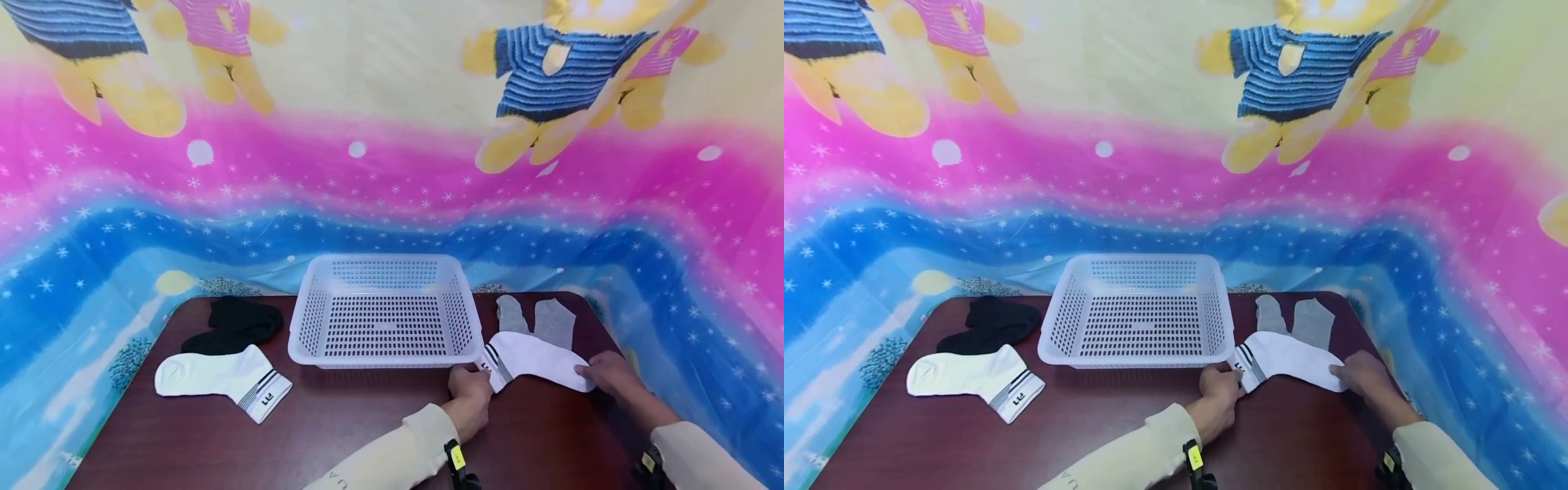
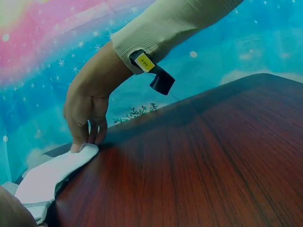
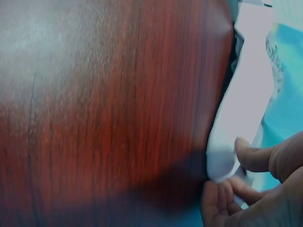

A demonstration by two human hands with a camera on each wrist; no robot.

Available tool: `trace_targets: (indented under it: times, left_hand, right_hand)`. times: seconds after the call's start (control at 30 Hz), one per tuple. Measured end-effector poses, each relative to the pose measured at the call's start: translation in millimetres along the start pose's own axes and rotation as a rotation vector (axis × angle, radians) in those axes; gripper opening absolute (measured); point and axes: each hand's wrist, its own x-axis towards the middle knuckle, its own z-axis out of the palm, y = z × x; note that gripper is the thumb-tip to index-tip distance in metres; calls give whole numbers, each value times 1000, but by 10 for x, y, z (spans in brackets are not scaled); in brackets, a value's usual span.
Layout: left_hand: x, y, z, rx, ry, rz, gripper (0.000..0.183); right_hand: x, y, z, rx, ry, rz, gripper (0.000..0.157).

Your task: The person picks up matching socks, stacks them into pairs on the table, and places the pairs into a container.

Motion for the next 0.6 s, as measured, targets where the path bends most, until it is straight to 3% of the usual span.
trace_targets:
  times: [0.2,0.5,0.6]
  left_hand:
    - [-18,8,-15,-1,-20,-10,18]
    - [-25,3,-23,-43,-36,-9,18]
    - [-20,-1,-28,-72,-51,-31,19]
  right_hand:
    - [10,95,-65,66,-56,6,33]
    - [2,131,-82,154,-43,-28,26]
    - [7,167,-133,243,-80,-18,36]
